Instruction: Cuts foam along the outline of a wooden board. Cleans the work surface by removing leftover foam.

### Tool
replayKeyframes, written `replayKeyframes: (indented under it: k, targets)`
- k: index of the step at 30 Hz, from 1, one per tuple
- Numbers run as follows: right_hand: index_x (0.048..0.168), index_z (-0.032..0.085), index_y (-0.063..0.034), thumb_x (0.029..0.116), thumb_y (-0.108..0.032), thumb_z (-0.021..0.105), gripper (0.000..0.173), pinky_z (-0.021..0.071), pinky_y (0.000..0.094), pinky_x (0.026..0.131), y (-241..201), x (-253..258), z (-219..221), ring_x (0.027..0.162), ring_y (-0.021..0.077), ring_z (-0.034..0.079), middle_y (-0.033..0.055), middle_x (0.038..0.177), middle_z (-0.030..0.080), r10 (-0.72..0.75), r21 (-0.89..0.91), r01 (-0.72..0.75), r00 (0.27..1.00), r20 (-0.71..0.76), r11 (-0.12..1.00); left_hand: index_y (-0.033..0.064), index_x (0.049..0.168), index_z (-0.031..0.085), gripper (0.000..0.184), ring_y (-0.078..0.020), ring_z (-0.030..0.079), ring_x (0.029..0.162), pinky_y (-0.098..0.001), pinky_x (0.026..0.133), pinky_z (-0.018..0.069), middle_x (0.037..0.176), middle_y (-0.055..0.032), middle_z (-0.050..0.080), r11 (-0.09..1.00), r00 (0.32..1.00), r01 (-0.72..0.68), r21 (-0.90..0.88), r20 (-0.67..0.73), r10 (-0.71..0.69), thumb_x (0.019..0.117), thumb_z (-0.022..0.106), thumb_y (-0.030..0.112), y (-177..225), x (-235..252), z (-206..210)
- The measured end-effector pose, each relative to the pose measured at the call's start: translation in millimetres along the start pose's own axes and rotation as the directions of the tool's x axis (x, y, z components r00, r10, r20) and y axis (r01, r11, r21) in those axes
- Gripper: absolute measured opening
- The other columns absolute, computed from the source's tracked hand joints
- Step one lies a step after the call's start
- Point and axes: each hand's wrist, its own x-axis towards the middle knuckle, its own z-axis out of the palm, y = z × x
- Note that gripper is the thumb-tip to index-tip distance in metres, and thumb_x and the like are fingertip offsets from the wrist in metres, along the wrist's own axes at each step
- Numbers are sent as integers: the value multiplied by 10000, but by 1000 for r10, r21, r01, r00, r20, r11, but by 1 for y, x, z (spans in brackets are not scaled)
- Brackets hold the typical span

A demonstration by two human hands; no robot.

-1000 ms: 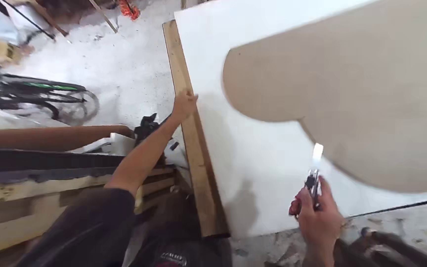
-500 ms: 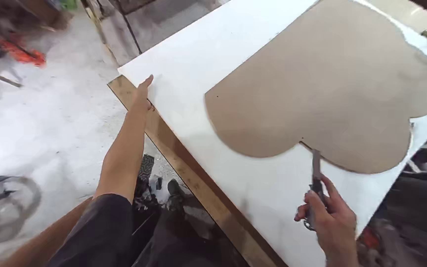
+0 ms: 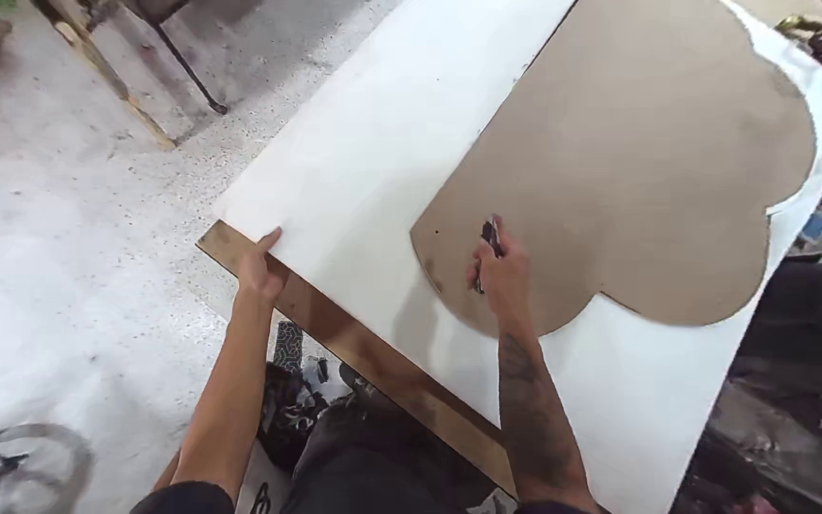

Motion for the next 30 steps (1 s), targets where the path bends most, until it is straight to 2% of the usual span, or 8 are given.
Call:
replayKeyframes:
  k: [3, 6, 10, 14, 18, 21, 26, 30]
  targets:
    - [1616, 348, -220, 1080, -269, 496, 558, 613, 417, 500, -8, 80, 26, 534, 219, 650, 127, 948, 699, -38, -51, 34, 997, -61, 998, -6, 1281, 498, 457, -286, 720, 1003, -508, 895, 609, 1091, -165, 718, 992, 992, -75, 105, 112, 63, 883, 710, 63, -5, -9, -25]
    - [1544, 466, -133, 1042, -230, 503, 513, 628, 483, 602, -30, 168, 48, 665, 271, 708, 180, 1016, 710, -20, -137, -7, 981, -194, 990, -26, 1359, 431, 577, -289, 712, 1047, -507, 917, 610, 1165, -174, 691, 953, 998, -65, 294, 25, 60, 881, 753, -13, -5, 16, -36]
    - [1442, 556, -101, 1020, -177, 518, 430, 631, 477, 586, -39, 206, 70, 666, 265, 723, 178, 965, 715, 65, -237, -127, 965, -253, 963, -27, 1405, 445, 602, -308, 711, 1074, -526, 913, 615, 1220, -194, 682, 906, 992, 101, 411, -111, -60, 890, 756, 3, -1, 32, -29]
    - [1489, 531, -91, 966, -129, 547, 525, 630, 514, 727, -58, 234, 81, 846, 296, 747, 184, 1078, 725, 28, -327, -167, 921, -389, 930, 18, 1409, 436, 617, -318, 726, 1005, -533, 836, 629, 1191, -190, 688, 889, 965, 260, 376, -115, -234, 881, 755, -19, 15, 35, -34]
    - [1269, 670, -47, 918, -137, 603, 369, 588, 565, 804, -69, 292, 69, 927, 335, 727, 189, 1052, 728, -54, -403, -141, 898, -436, 904, -9, 1363, 497, 557, -303, 731, 976, -501, 833, 627, 1154, -189, 710, 821, 907, 411, 396, -92, -410, 875, 763, -15, 28, 56, -39]
    - [1126, 697, -16, 876, -148, 659, 285, 555, 611, 827, -72, 311, 72, 982, 380, 696, 216, 1055, 705, 3, -457, -212, 910, -416, 864, -32, 1331, 533, 507, -289, 728, 966, -462, 844, 623, 1142, -194, 714, 727, 817, 560, 397, -114, -566, 882, 767, 8, 40, 61, -47]
    - [1233, 686, -54, 898, -149, 642, 351, 553, 619, 847, -86, 357, 61, 1004, 380, 701, 210, 1085, 715, -66, -528, -207, 890, -452, 823, -16, 1313, 550, 524, -254, 723, 949, -417, 815, 622, 1131, -168, 718, 665, 773, 614, 425, -154, -615, 852, 799, 2, 49, 68, -45]
    - [1146, 704, -33, 895, -160, 636, 289, 546, 623, 815, -88, 405, 44, 951, 386, 694, 222, 1044, 702, -4, -552, -249, 909, -417, 796, -19, 1300, 566, 540, -256, 712, 1005, -439, 867, 612, 1145, -155, 716, 613, 743, 650, 448, -210, -635, 824, 822, -5, 52, 72, -43]
